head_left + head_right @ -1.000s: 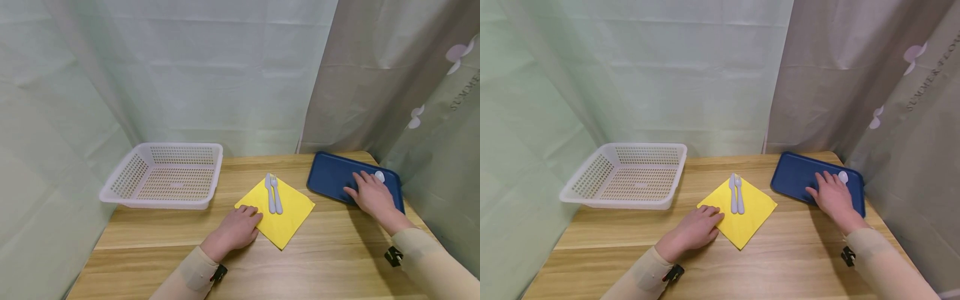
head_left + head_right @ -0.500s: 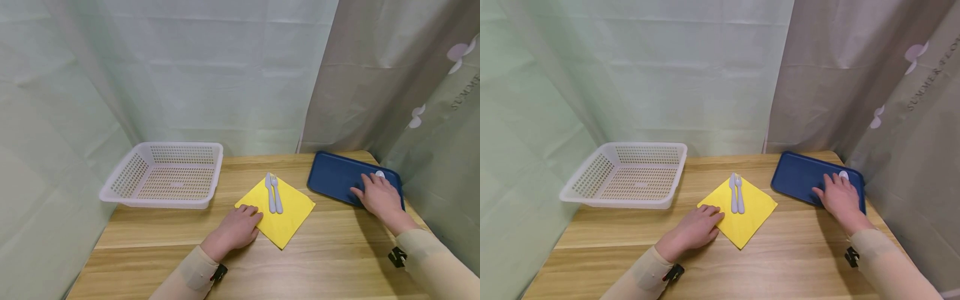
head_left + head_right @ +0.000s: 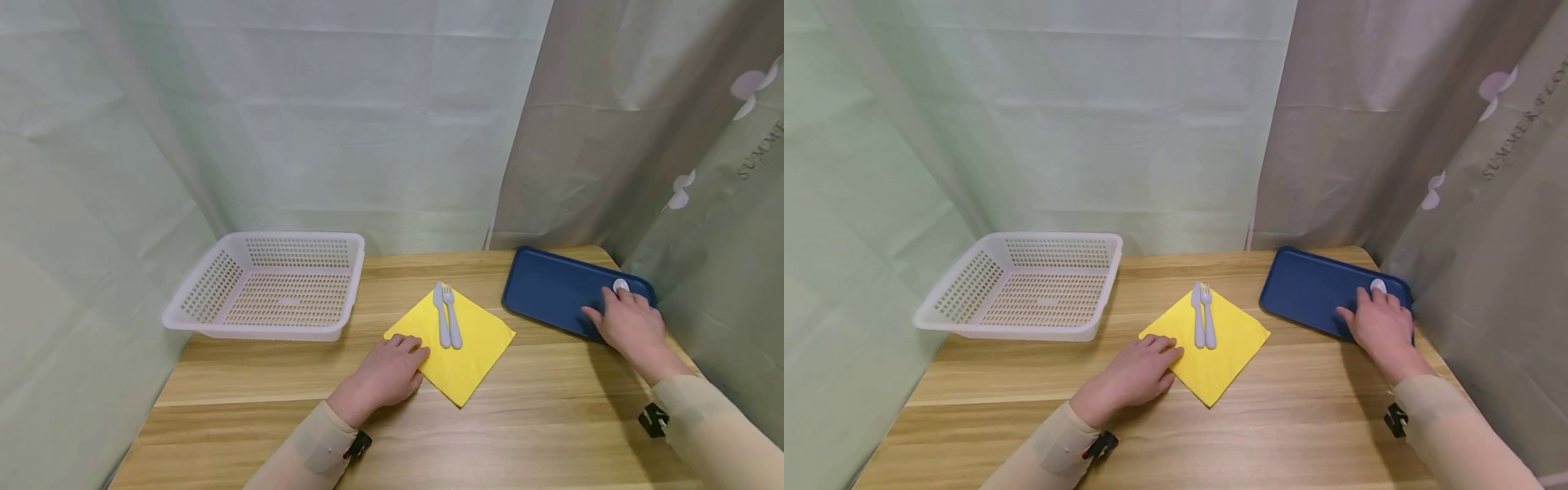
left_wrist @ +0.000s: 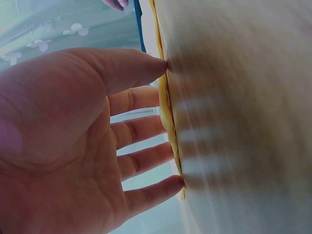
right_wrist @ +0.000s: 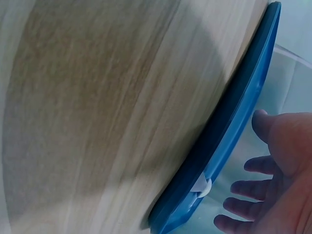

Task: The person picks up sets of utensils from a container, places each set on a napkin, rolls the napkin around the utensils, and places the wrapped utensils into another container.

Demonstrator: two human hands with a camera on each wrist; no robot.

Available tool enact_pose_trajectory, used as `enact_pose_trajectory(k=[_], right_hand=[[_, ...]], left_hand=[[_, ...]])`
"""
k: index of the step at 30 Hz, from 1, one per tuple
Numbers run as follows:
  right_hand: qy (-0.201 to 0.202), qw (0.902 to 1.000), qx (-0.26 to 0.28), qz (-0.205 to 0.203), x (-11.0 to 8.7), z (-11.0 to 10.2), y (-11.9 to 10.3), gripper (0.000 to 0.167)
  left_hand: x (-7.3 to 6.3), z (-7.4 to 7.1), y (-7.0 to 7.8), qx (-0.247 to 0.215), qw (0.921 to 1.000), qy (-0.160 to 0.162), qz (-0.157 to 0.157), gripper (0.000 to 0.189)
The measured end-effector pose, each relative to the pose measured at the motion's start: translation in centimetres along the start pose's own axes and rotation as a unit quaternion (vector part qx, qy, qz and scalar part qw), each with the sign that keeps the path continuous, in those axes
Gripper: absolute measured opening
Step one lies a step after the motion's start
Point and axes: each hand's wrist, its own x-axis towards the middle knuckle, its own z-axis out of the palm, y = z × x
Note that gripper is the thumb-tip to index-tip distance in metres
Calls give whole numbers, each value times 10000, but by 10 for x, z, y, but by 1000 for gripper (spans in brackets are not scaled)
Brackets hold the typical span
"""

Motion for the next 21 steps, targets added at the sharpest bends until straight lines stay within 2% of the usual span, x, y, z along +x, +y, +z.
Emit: enact_pose_trajectory(k=[10, 21], right_hand=[[-110, 9995, 81, 301, -2, 1, 8, 72], [-207, 9991, 58, 366, -3, -1, 13, 69]], left_hand=[[0, -1, 0, -5, 10000, -32, -20, 42], [0, 0, 0, -29, 10000, -18, -9, 43]])
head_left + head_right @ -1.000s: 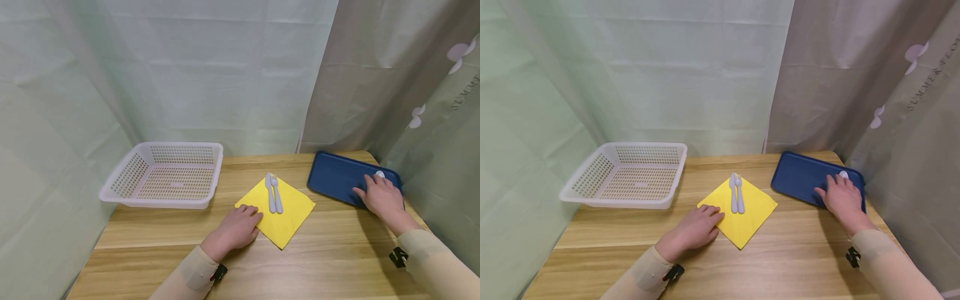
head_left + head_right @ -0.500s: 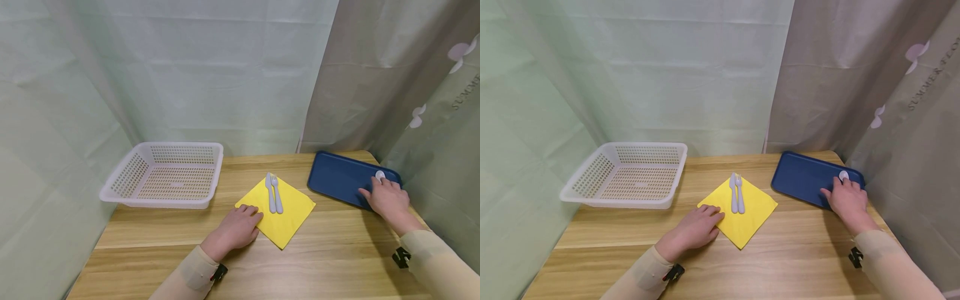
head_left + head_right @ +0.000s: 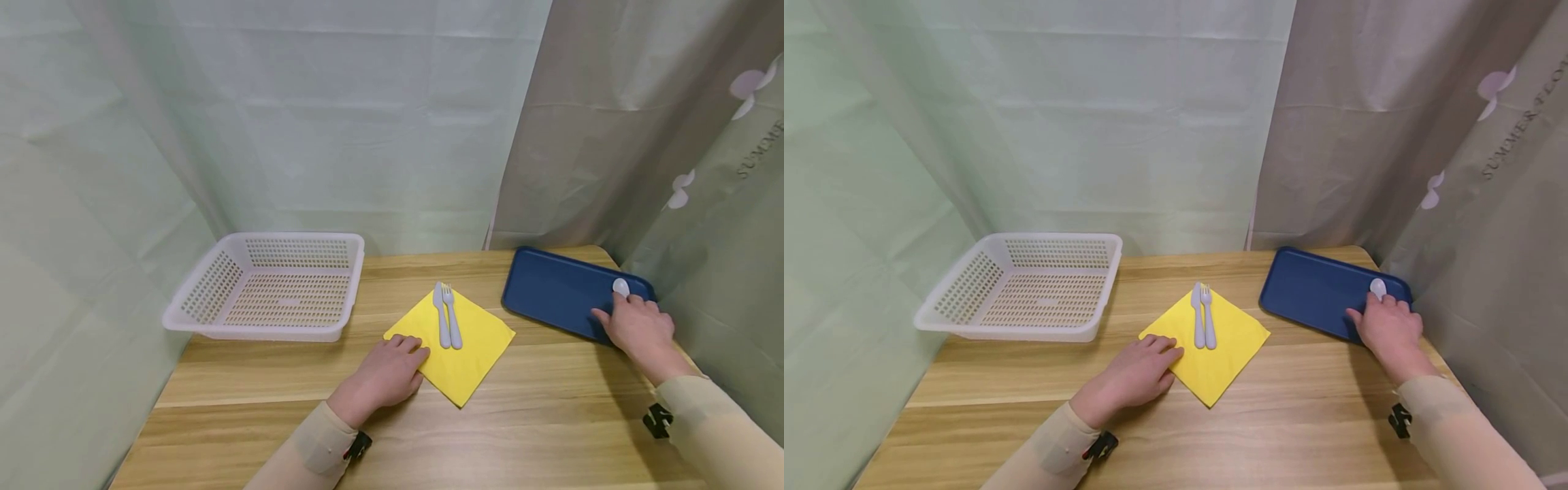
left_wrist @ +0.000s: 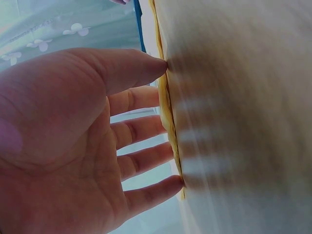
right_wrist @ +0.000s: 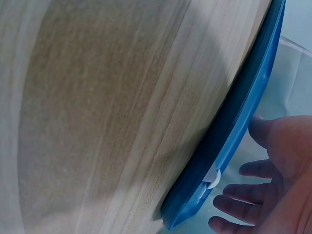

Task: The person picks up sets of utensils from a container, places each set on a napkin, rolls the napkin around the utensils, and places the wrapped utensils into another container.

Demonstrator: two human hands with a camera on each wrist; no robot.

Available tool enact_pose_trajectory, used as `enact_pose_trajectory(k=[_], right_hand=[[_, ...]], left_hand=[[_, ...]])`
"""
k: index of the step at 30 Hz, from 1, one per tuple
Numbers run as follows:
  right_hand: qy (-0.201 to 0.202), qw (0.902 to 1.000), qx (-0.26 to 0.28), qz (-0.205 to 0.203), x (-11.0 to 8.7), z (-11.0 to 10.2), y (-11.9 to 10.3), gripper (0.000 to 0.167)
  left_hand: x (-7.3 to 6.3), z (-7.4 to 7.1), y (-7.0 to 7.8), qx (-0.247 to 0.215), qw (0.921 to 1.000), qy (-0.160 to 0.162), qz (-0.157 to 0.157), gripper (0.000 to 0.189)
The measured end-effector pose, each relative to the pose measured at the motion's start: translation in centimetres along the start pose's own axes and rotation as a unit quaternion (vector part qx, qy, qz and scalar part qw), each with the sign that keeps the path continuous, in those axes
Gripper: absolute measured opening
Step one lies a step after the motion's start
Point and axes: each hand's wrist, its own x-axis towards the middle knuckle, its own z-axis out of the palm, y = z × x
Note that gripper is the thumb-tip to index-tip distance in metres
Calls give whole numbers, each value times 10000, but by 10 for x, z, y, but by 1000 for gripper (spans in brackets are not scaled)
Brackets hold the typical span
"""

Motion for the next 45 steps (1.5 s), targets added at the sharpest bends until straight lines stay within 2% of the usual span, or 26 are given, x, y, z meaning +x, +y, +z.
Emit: enact_pose_trajectory(k=[6, 21, 38, 45], right_hand=[[-149, 9998, -67, 106, 2, 0, 3, 69], [-479, 9985, 55, 246, 5, 2, 8, 57], [-414, 9989, 28, 196, 7, 5, 16, 42], [-252, 9995, 111, 166, 9, 7, 18, 36]], left_hand=[[2, 3, -1, 14, 9999, -90, -55, 44], [1, 2, -1, -12, 9999, -138, -74, 44], [1, 1, 0, 4, 9999, -147, -64, 45], [0, -1, 1, -12, 9999, -89, -57, 44]])
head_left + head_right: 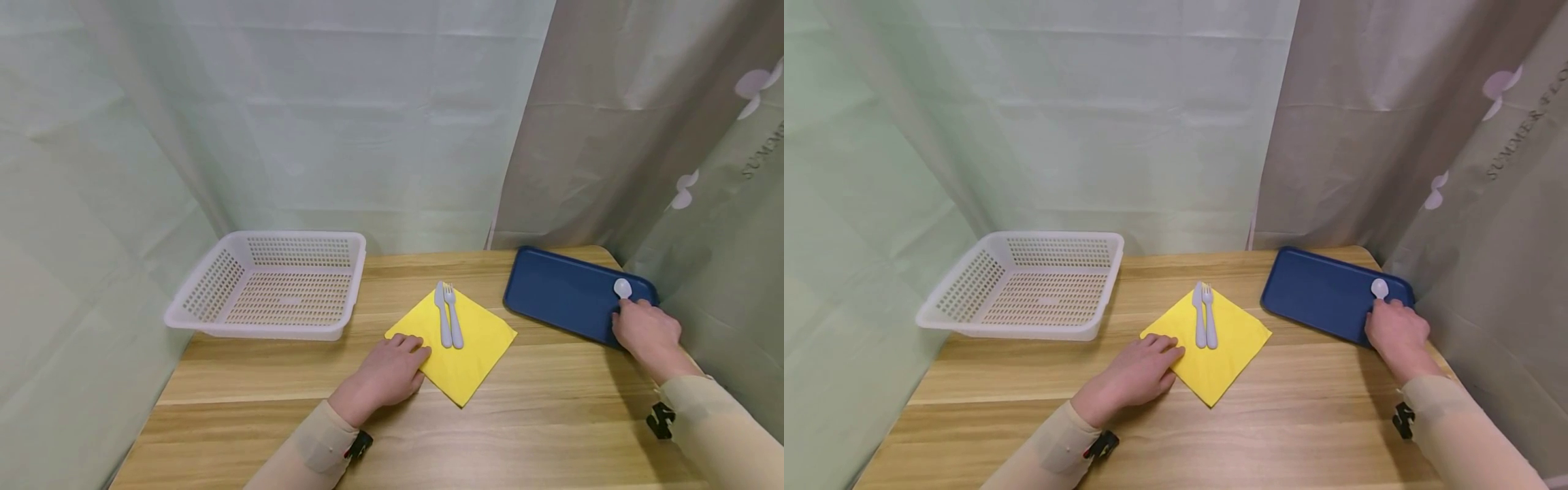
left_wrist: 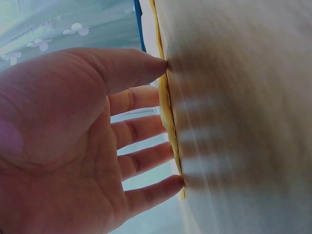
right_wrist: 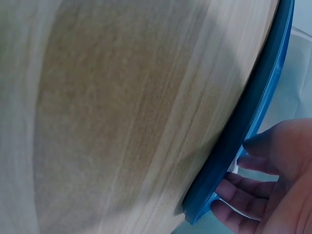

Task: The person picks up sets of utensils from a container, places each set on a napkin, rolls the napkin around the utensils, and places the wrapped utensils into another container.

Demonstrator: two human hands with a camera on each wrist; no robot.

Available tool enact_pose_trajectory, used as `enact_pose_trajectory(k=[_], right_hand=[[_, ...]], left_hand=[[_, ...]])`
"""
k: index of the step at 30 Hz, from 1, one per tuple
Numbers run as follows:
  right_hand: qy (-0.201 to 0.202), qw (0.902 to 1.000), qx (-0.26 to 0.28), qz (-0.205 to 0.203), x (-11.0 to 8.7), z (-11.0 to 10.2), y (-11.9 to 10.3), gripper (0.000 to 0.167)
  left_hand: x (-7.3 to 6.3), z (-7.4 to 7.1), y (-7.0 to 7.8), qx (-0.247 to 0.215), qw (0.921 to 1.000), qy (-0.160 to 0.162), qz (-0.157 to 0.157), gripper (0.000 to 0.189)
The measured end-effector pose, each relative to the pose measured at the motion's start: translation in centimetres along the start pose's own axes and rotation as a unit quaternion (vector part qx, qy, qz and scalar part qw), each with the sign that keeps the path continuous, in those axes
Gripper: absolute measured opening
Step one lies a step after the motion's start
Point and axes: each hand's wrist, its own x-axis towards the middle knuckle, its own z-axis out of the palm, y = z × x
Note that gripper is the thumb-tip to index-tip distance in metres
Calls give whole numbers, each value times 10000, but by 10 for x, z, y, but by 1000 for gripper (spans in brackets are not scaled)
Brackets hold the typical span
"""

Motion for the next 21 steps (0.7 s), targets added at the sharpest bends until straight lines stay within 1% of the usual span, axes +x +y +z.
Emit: enact_pose_trajectory(k=[12, 21], right_hand=[[136, 9998, 123, -40, -1, -1, 2, 34], [212, 9997, 98, -65, 0, 1, 2, 33]], left_hand=[[2, 2, 0, 14, 9999, -78, -67, 45], [2, 2, 0, 12, 10000, -60, -57, 45]])
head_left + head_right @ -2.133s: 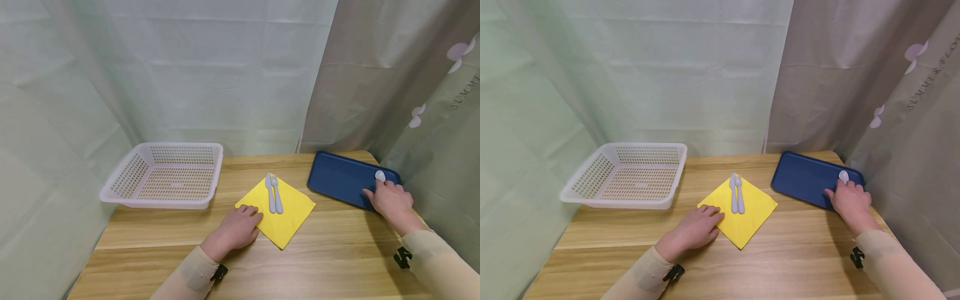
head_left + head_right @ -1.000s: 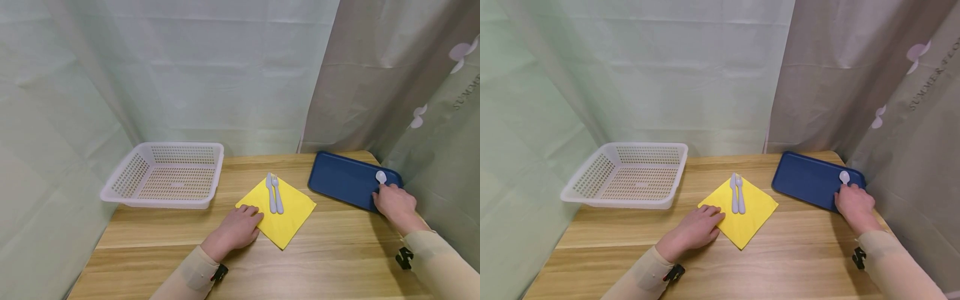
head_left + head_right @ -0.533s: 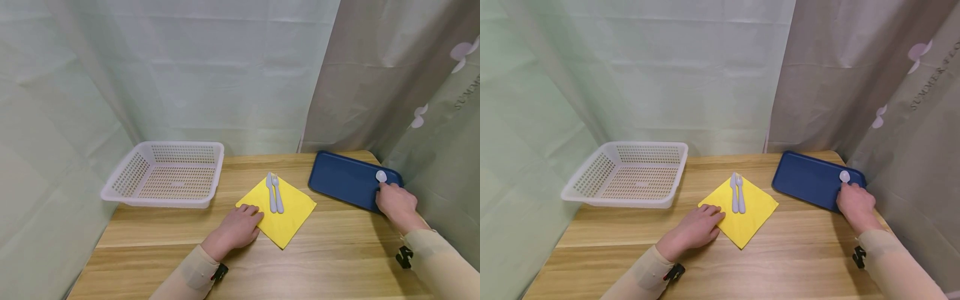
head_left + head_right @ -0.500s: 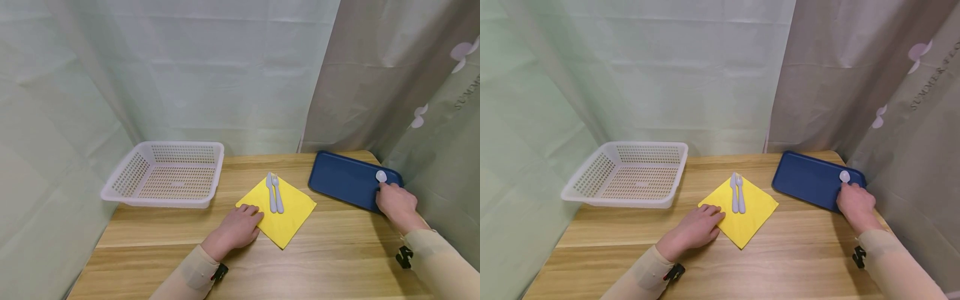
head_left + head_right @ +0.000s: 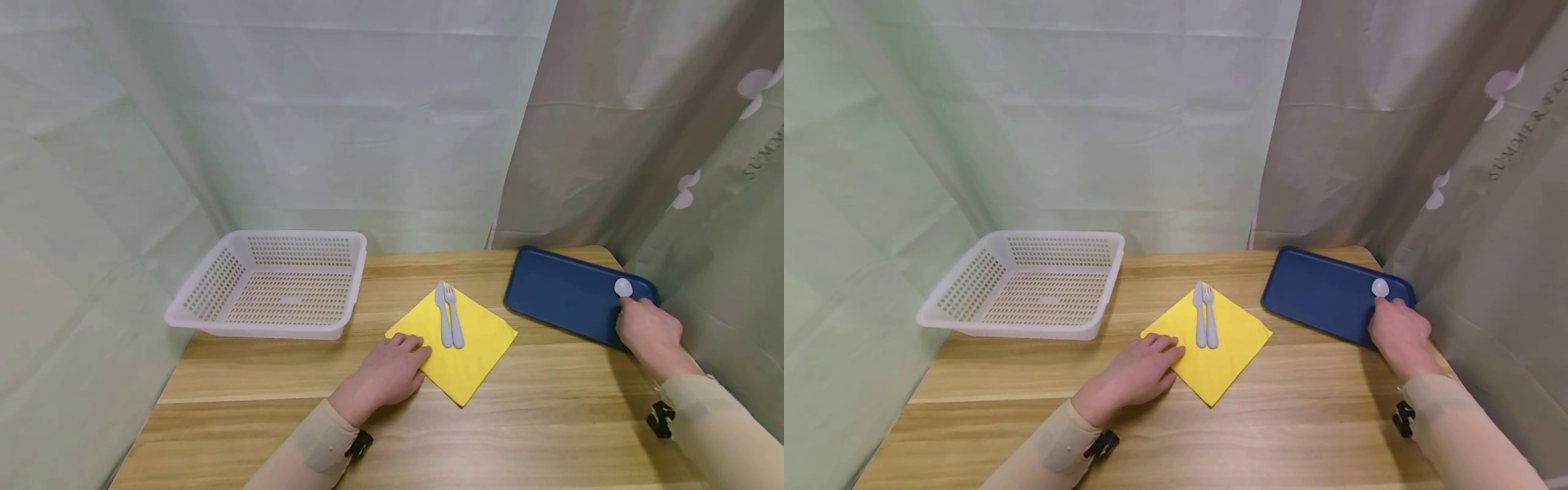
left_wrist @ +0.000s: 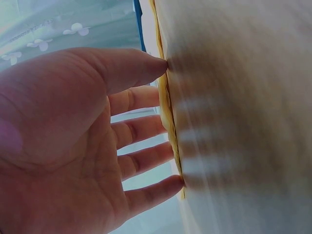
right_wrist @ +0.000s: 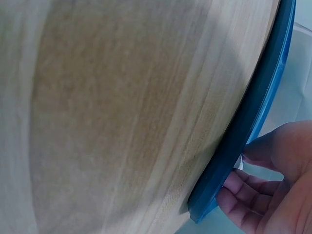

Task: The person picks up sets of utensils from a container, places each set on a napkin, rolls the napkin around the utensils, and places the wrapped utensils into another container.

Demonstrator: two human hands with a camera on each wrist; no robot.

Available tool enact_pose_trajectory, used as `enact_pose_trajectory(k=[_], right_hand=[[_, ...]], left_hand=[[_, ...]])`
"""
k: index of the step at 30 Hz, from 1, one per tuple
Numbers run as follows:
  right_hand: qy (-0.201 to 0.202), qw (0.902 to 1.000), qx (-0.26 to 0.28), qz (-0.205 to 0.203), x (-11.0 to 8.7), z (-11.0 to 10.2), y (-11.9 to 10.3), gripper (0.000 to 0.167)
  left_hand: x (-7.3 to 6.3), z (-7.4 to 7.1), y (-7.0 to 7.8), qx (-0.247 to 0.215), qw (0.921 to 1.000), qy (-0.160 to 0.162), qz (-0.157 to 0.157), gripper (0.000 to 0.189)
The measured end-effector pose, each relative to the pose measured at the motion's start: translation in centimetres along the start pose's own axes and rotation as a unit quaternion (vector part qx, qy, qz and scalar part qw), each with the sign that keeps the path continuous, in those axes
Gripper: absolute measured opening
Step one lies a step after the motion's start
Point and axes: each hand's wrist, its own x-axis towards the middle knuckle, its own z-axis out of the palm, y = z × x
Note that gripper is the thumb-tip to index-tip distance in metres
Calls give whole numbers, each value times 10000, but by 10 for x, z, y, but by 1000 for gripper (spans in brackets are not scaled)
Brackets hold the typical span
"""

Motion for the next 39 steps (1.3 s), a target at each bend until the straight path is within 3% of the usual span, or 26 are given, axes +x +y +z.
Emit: enact_pose_trajectory(k=[16, 39], right_hand=[[31, 9994, 90, -319, 0, -4, 0, 32], [-63, 9996, 158, -237, 2, -2, -1, 34]], left_hand=[[-1, -3, 1, -28, 10000, -4, -6, 45], [-2, -3, 2, -37, 10000, -22, -4, 45]])
